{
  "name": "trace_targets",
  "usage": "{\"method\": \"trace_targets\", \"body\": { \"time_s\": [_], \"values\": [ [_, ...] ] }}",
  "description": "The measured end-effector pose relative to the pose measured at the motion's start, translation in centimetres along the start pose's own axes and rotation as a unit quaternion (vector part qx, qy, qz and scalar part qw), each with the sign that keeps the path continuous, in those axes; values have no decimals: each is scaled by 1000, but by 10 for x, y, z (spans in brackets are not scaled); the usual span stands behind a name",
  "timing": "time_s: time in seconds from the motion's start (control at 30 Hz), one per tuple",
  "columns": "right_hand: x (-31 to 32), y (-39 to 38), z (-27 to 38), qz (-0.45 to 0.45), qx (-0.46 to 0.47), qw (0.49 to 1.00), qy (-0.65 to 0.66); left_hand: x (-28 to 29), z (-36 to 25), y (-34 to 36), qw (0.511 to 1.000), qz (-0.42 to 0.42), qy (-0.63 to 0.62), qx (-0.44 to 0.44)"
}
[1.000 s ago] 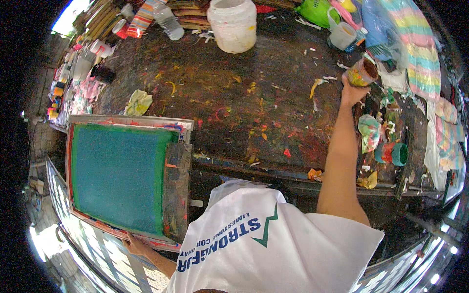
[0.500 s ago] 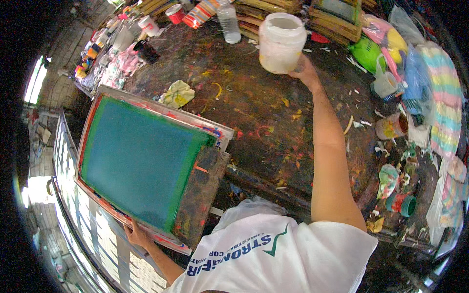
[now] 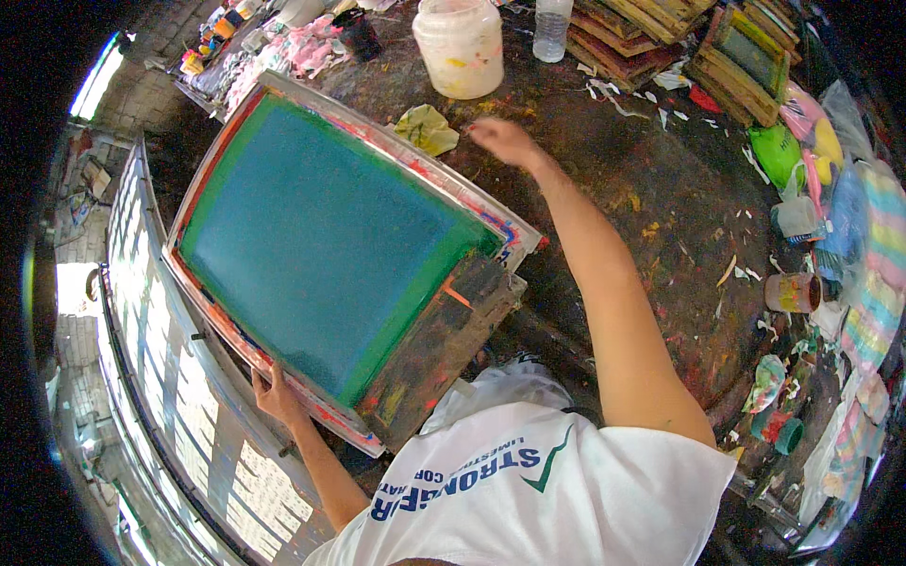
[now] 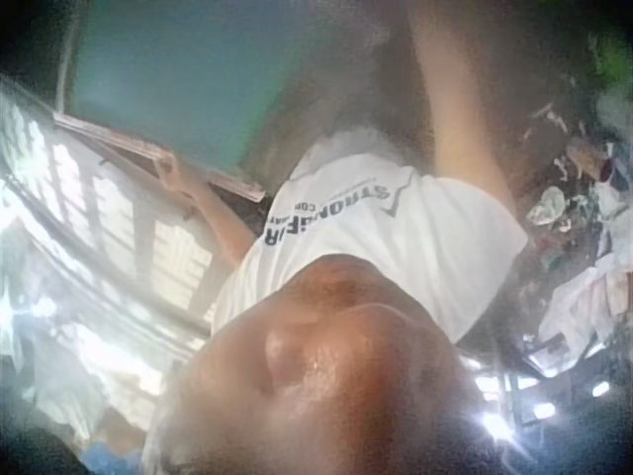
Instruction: The person uses a squeegee to pull teal ink across a screen-printing frame, repeatedly lifting and repositioning the frame. The person then moves the frame to a workbench and continues to pull ink across the screen before setting the frame down.
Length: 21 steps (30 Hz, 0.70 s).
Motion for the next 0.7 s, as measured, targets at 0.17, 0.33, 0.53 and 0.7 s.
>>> {"method": "trace_targets", "body": {
  "time_s": [0.17,0.33,0.53,0.7],
  "values": [
    [-43,-63,47,128,-94,958,238,-35,17,26,997,38,-66,22],
    [12,-111,76,2,-95,981,168,-68,-22,69,996,55,-62,-42],
    [95,-266,62,-264,-140,936,185,-134,-151,89,963,152,-50,-215],
    [116,-444,51,-431,-130,855,255,-219,-240,31,918,274,-97,-268]
  ]
}}
Point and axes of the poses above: each hand's wrist, its own y-axis towards the middle knuckle, its own x-axis out of the back of the hand, z = x × y, the point moved 9 cm from there along y, towards the middle knuckle, and after that the axes turned 5 degrees about -y, right-handed, at the moved point
